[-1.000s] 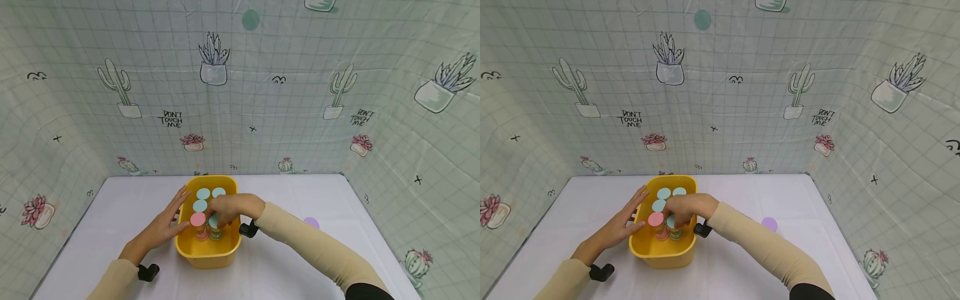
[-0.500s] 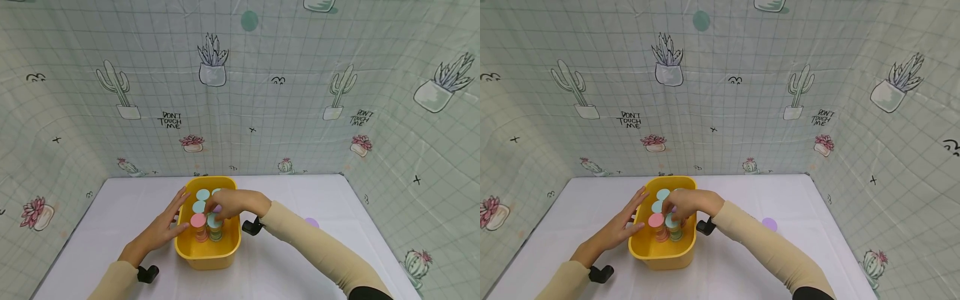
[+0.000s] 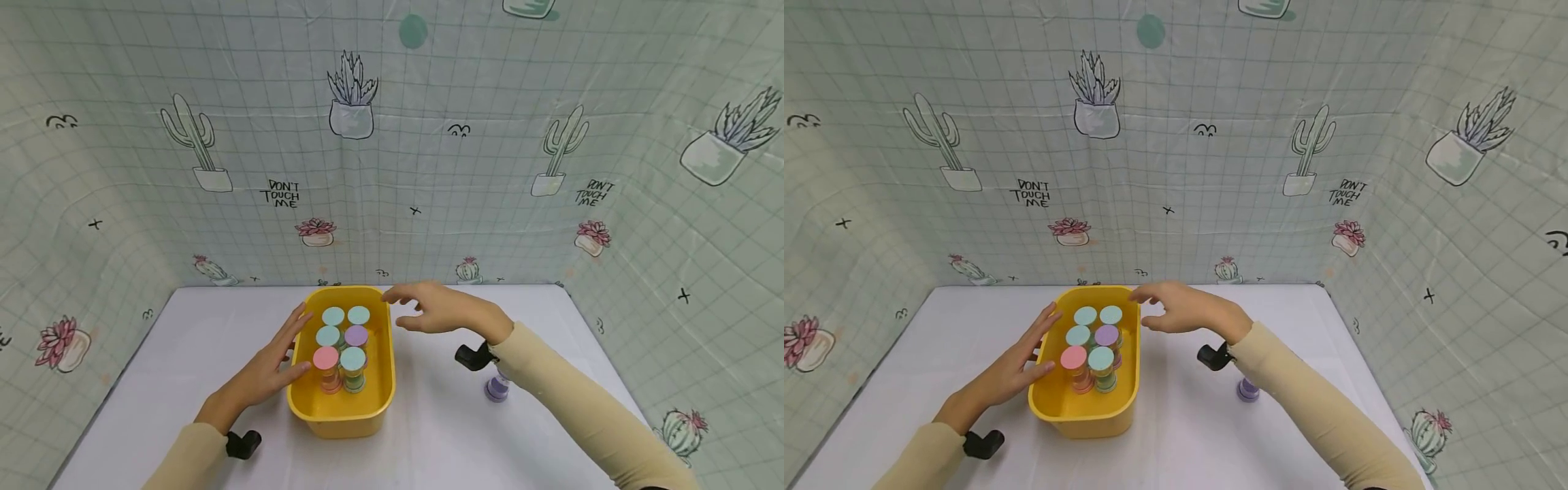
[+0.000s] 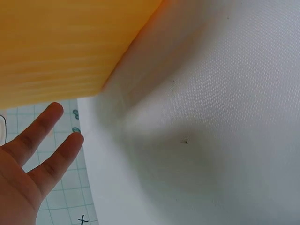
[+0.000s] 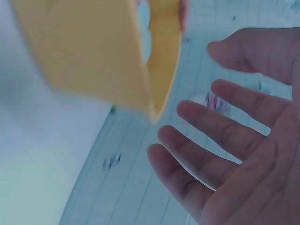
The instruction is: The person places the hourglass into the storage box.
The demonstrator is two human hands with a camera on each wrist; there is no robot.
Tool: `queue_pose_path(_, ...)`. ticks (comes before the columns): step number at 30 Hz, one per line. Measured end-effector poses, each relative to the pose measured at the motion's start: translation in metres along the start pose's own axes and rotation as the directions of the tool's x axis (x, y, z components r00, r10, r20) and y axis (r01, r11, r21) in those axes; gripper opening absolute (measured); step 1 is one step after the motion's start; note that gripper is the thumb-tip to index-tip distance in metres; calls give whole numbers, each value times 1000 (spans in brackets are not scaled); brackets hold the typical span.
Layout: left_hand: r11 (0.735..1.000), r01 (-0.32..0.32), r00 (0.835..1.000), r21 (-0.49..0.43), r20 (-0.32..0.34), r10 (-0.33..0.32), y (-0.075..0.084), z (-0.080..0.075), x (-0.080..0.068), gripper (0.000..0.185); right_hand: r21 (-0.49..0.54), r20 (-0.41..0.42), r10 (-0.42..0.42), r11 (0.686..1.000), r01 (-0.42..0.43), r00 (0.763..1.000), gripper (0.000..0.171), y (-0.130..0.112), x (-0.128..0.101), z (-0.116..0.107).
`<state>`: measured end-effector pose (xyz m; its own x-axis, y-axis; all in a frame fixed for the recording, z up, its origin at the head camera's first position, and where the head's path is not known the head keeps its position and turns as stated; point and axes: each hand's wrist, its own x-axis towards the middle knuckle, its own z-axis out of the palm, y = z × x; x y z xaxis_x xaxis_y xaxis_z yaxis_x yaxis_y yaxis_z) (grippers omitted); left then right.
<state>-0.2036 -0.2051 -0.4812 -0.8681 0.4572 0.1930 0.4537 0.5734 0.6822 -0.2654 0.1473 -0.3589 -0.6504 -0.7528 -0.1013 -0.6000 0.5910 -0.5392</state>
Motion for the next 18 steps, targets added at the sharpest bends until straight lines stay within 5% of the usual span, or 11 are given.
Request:
queue_pose_path(7, 1000, 5, 1000, 8, 7, -5, 0, -1, 0, 80, 7, -132, 133, 991, -133, 982, 66, 46, -58, -16)
queue_pose_path(18, 1000, 6, 1000, 13, 0, -6, 2, 0, -1, 80, 46, -240, 355, 934, -355, 903, 91, 116, -143, -13)
